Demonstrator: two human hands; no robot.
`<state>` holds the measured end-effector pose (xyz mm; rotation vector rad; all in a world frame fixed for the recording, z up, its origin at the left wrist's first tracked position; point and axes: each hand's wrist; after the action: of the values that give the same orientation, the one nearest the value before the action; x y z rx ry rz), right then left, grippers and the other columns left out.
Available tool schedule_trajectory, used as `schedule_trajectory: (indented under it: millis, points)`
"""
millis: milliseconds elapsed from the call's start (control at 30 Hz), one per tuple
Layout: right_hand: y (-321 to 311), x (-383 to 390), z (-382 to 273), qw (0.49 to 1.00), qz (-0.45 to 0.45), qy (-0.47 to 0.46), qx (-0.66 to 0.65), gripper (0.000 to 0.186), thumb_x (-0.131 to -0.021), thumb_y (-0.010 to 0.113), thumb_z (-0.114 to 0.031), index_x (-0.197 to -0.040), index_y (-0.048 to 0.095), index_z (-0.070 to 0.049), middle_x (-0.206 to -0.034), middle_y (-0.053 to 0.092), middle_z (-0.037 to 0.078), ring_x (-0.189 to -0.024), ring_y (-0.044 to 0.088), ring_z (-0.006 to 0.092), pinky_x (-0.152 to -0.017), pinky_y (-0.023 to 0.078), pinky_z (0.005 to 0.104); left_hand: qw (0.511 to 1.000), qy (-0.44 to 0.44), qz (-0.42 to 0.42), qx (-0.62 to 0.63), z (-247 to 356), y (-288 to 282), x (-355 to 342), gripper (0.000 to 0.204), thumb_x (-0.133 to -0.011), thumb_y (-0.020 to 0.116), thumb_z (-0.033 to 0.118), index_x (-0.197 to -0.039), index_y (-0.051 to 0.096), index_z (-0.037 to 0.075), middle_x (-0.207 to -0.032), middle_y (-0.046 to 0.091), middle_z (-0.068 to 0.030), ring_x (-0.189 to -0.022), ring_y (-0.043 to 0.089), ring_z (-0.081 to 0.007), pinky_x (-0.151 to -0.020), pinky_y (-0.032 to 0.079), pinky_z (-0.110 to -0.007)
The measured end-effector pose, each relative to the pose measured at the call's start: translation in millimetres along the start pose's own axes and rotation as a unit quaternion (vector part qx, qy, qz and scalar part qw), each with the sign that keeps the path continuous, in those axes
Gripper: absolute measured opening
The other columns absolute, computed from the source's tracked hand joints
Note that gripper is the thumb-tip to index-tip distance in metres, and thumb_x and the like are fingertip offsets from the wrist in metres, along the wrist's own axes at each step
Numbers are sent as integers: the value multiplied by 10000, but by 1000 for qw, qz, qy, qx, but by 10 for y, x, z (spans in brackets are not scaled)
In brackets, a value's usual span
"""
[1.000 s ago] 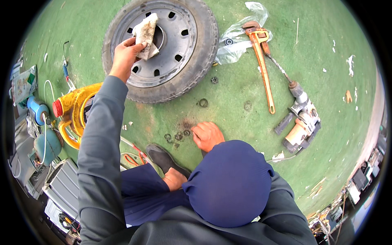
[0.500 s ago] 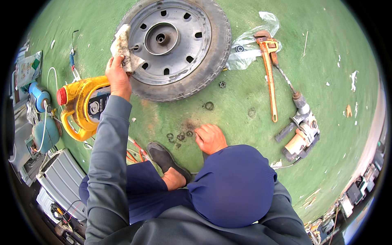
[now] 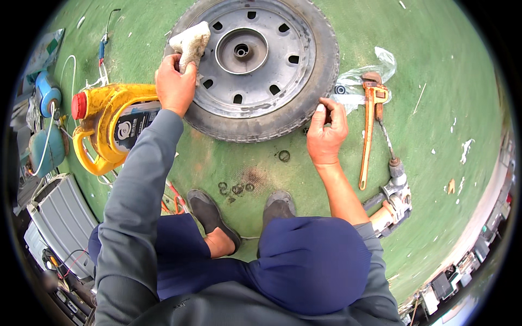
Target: The person sits on the floor and works on a small tire, using a cloth to wipe the rim and a tool to adjust the center hub. They handle the tire, a rag, and a tool while seated.
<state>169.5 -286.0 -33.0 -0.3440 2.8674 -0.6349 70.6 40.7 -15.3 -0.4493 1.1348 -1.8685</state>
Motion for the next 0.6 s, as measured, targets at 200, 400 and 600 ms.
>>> schedule_trajectory:
  millis: [200, 400, 600]
  points:
    - [86, -1141, -111, 992, 79, -77, 54, 227, -995, 631, -121, -1182, 675, 0, -1079, 641, 91, -913, 626, 175, -736, 526, 302, 993, 92, 6, -68, -114, 65, 224, 336, -829, 756, 214, -1152, 705, 138, -1153, 625, -59, -1205, 516, -334, -1049, 382, -503]
    - [494, -1943, -107, 977, 32, -88, 192, 445, -1018, 625, -327, -1312, 611, 6, -1204, 637, 208, -1142, 592, 353, -1017, 461, 477, 994, 99, 9, -54, -74, 42, 198, 332, -814, 759, 172, -1135, 697, 115, -1091, 624, -83, -1127, 522, -349, -1015, 397, -469]
    - [645, -1873, -39, 952, -15, -101, 290, 523, -1015, 623, -405, -1335, 586, 7, -1289, 583, 247, -1236, 543, 427, -1078, 427, 503, 996, 65, -14, -65, 10, 2, 184, 349, -816, 751, 178, -1157, 688, 133, -1117, 618, -70, -1177, 520, -340, -1032, 386, -511]
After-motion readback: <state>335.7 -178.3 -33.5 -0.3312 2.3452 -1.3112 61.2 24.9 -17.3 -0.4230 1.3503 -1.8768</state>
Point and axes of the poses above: each hand's wrist, its own x-axis away from the middle knuckle, its own y-axis out of the palm, z = x × y
